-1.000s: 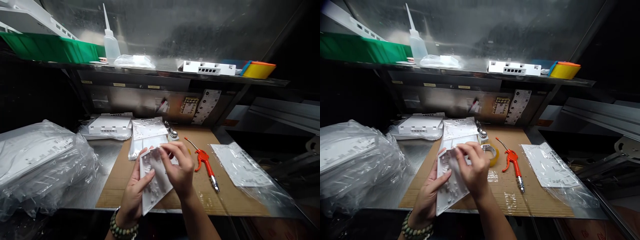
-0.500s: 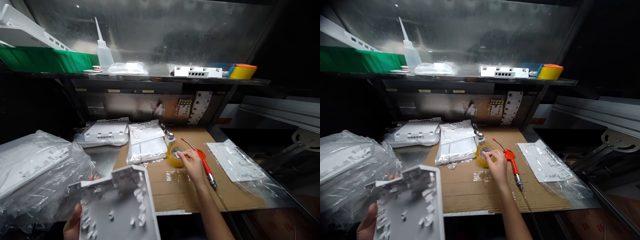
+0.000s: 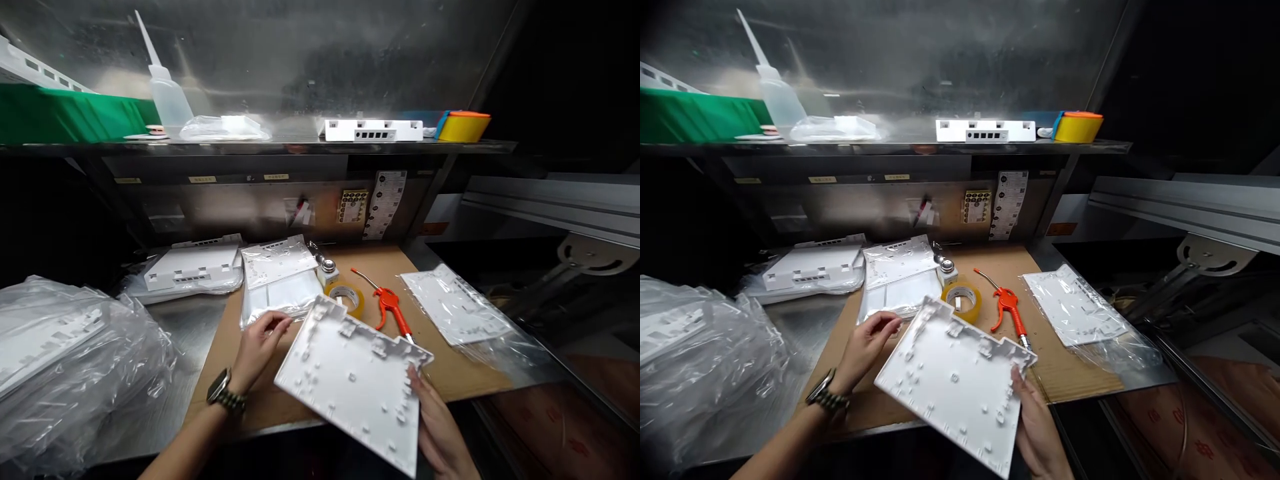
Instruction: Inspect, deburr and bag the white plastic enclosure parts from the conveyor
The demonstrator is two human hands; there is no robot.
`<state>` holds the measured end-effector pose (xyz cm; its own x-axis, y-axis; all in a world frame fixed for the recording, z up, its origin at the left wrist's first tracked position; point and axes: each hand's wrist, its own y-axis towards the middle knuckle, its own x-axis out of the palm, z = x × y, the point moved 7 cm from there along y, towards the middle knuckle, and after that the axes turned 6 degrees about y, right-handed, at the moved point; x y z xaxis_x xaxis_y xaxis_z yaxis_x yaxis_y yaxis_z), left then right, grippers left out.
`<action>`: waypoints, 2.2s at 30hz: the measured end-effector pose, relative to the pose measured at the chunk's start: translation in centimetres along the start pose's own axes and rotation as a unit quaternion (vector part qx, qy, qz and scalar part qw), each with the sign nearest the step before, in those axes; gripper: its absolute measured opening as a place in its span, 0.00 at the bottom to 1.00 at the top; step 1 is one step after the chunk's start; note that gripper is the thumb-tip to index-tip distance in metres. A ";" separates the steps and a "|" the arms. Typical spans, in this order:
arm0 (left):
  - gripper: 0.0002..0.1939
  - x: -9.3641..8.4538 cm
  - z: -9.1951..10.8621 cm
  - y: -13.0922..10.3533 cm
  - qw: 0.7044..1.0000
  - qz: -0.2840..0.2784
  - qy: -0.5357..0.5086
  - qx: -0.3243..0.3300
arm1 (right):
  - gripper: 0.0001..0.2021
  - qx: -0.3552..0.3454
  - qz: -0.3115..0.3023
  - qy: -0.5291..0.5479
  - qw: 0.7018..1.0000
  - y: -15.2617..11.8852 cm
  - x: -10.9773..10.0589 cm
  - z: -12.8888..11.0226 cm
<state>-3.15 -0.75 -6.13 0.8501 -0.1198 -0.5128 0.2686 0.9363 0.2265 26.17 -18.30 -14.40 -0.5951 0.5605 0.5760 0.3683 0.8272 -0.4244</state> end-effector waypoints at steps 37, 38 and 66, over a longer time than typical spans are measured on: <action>0.19 -1.3 -5.0 8.8 0.996 -0.066 0.056 -0.010 | 0.21 -0.350 -0.122 -0.287 0.883 -1.8 12.7 0.1; 0.18 -1.4 -4.8 8.8 0.995 -0.060 0.078 0.004 | 0.22 -0.358 -0.129 -0.297 0.876 -1.8 13.0 0.4; 0.41 -0.1 5.2 9.0 0.981 -0.168 0.072 0.071 | 0.21 -0.504 -0.084 -0.351 0.784 -4.7 9.4 0.4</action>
<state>1.53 5.99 0.24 0.6322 -0.3557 -0.6883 0.5918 0.7951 0.1327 18.54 -16.96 -7.28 -0.8125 0.5719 -0.1133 0.4088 0.6974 0.5887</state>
